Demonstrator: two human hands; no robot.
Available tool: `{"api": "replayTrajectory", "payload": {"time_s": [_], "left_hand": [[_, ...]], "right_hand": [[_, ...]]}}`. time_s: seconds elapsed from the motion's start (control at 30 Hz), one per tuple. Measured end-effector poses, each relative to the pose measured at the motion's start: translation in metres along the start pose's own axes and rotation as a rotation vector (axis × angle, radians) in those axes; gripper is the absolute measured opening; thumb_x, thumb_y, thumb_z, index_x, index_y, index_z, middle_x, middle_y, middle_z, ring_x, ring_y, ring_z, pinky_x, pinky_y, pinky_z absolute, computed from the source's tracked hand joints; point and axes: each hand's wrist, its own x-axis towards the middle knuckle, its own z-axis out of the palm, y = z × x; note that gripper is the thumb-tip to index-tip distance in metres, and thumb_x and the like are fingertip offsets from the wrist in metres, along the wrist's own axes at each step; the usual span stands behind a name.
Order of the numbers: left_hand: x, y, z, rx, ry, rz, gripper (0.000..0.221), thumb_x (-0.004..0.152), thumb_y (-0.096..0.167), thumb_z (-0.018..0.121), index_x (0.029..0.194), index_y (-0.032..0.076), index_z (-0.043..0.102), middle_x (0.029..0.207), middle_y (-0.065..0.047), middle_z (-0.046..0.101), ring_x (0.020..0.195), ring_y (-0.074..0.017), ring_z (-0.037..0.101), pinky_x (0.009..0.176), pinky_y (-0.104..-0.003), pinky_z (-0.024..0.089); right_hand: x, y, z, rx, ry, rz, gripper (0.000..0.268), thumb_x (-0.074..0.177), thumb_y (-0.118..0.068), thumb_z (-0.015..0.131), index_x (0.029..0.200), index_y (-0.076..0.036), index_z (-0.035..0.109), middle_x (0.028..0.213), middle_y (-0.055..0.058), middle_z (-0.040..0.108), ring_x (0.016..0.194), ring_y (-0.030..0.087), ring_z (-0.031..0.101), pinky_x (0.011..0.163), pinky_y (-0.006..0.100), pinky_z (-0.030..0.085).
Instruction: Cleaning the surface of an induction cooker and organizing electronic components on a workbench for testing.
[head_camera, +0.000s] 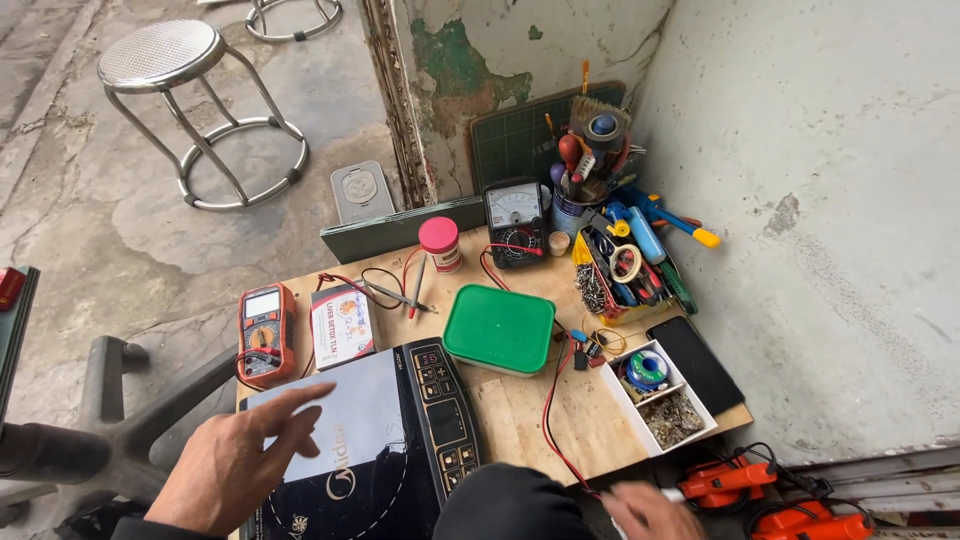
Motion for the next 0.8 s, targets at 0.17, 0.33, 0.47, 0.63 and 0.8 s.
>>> {"api": "replayTrajectory", "payload": {"time_s": [0.17,0.33,0.47,0.63,0.8], "left_hand": [[-0.009,-0.005,0.02,-0.118,0.222,0.22,0.06,0.098,0.042,0.067,0.156,0.054,0.056,0.121,0.028,0.092,0.104,-0.0238,0.088,0.092,-0.042,0.065],[-0.016,0.007,0.033,-0.22,0.217,0.387,0.064,0.097,0.039,0.071,0.159,0.048,0.055,0.125,0.016,0.089,0.112,-0.0078,0.087,0.089,-0.037,0.066],[-0.009,0.0,0.038,-0.11,0.133,0.328,0.062,0.1,0.051,0.065,0.16,0.054,0.05,0.122,0.024,0.087,0.117,-0.0074,0.082,0.087,-0.037,0.064],[0.01,-0.029,0.045,-0.124,0.036,0.268,0.057,0.099,0.053,0.063,0.156,0.054,0.055,0.129,0.021,0.084,0.105,-0.0119,0.085,0.089,-0.038,0.065],[0.019,-0.039,0.042,-0.088,0.01,0.233,0.057,0.099,0.056,0.062,0.155,0.055,0.054,0.123,0.021,0.085,0.105,-0.0151,0.083,0.086,-0.041,0.064]], "right_hand": [[0.077,-0.08,-0.019,0.192,0.043,-0.201,0.045,0.104,-0.04,0.058,0.136,-0.018,0.08,0.152,0.0,0.076,0.125,0.018,0.083,0.108,0.033,0.064],[0.155,-0.107,0.027,0.832,-0.293,-0.067,0.079,0.098,-0.023,0.07,0.169,-0.003,0.042,0.159,0.033,0.061,0.111,0.042,0.085,0.094,0.043,0.071],[0.173,-0.105,0.024,0.939,-0.187,0.07,0.108,0.09,-0.012,0.074,0.18,-0.018,0.015,0.179,0.026,0.032,0.134,0.04,0.071,0.106,0.046,0.062],[0.179,-0.09,-0.002,0.507,0.014,-0.088,0.085,0.098,-0.032,0.067,0.174,-0.015,0.035,0.176,0.015,0.045,0.163,0.031,0.045,0.129,0.048,0.042],[0.167,-0.167,-0.036,-0.007,0.128,-0.51,0.097,0.096,-0.051,0.071,0.175,-0.017,0.026,0.182,0.014,0.025,0.163,0.035,0.033,0.13,0.054,0.035]]}}
